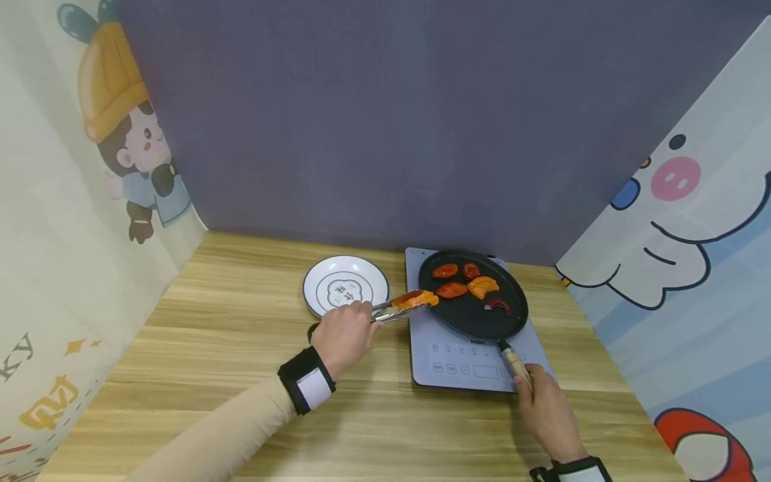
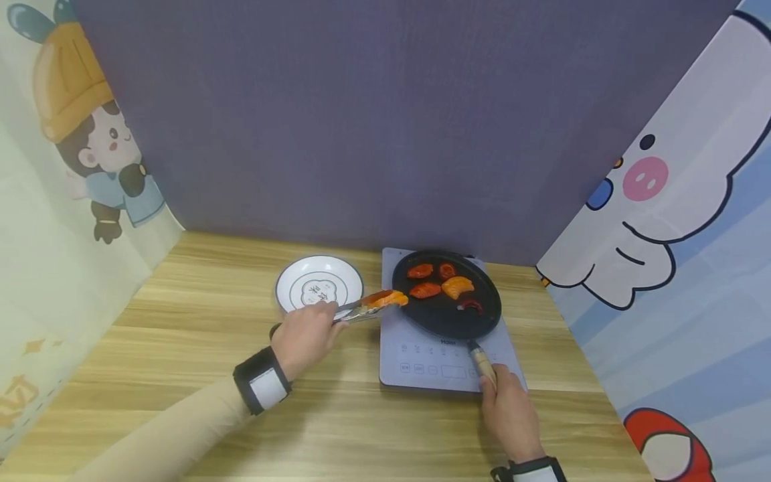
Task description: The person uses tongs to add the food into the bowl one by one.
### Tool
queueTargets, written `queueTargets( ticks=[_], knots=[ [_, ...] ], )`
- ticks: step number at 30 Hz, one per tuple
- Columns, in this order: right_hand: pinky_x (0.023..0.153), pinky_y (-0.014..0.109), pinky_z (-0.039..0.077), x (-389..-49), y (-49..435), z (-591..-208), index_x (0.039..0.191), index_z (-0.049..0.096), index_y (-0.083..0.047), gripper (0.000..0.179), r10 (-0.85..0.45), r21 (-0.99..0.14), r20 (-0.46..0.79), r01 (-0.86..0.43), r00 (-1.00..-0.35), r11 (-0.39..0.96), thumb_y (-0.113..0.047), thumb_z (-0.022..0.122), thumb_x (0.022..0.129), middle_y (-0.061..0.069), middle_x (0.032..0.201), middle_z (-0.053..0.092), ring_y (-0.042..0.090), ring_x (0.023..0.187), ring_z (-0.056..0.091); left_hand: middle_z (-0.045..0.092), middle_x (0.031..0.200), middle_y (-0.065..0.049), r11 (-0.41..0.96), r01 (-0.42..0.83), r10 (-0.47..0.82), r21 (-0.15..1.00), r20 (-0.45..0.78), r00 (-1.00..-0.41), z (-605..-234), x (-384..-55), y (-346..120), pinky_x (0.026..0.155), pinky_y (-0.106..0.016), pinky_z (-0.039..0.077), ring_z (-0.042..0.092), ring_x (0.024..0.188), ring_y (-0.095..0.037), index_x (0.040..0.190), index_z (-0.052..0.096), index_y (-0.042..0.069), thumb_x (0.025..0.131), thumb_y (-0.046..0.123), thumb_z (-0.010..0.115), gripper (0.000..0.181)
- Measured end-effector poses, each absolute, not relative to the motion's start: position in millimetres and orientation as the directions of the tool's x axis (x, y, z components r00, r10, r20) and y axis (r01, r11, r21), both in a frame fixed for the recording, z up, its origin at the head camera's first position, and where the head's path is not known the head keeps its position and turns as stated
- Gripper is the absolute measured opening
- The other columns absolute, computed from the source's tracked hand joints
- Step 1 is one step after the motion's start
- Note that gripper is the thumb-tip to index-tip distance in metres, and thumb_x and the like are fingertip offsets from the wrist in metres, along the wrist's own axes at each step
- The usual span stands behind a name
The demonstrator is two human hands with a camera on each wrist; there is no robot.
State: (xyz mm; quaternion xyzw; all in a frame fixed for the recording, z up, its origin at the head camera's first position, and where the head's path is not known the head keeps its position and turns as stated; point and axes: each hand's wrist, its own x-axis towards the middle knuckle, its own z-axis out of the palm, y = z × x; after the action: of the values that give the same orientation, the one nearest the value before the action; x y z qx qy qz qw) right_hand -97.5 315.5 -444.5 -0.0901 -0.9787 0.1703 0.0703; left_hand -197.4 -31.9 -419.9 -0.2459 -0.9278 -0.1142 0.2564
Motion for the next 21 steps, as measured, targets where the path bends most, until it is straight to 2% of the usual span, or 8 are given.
queueTargets(
  ticks=[8,15,21],
  knots=[
    [0.055,0.034,0.036,-98.4,316.2,-445.1,0.117,0.05,0.008,0.029,0.188,-0.35,0.132,0.132,-0.973,0.927,-0.013,0.053,0.097,0.012,0.083,0.053,0.023,0.066,0.048,0.056,0.064,-0.002,0.827,0.558,0.442,0.067,0.535,-0.72,-420.8,-197.6,-17.1,0.042,-0.031,0.042,0.054,0.051,-0.016,0.077,0.061,0.008,0.087,0.037,0.069,0.032],
    [0.055,0.033,0.036,-98.2,315.5,-444.3,0.118,0.049,0.008,0.03,0.205,-0.349,0.105,0.157,-0.973,0.924,-0.013,0.053,0.097,0.013,0.084,0.053,0.023,0.068,0.048,0.057,0.066,0.0,0.82,0.57,0.48,0.054,0.478,-0.735,-418.8,-201.9,-2.7,0.043,-0.029,0.042,0.054,0.053,-0.014,0.079,0.064,0.01,0.089,0.039,0.066,0.031],
    [0.055,0.033,0.036,-98.2,314.9,-443.9,0.118,0.05,0.008,0.03,0.207,-0.351,0.106,0.158,-0.973,0.923,-0.013,0.053,0.097,0.013,0.084,0.053,0.023,0.067,0.048,0.058,0.068,0.001,0.807,0.588,0.496,0.054,0.478,-0.725,-417.4,-207.2,7.9,0.045,-0.031,0.044,0.056,0.055,-0.015,0.078,0.064,0.012,0.088,0.039,0.066,0.029]
  ],
)
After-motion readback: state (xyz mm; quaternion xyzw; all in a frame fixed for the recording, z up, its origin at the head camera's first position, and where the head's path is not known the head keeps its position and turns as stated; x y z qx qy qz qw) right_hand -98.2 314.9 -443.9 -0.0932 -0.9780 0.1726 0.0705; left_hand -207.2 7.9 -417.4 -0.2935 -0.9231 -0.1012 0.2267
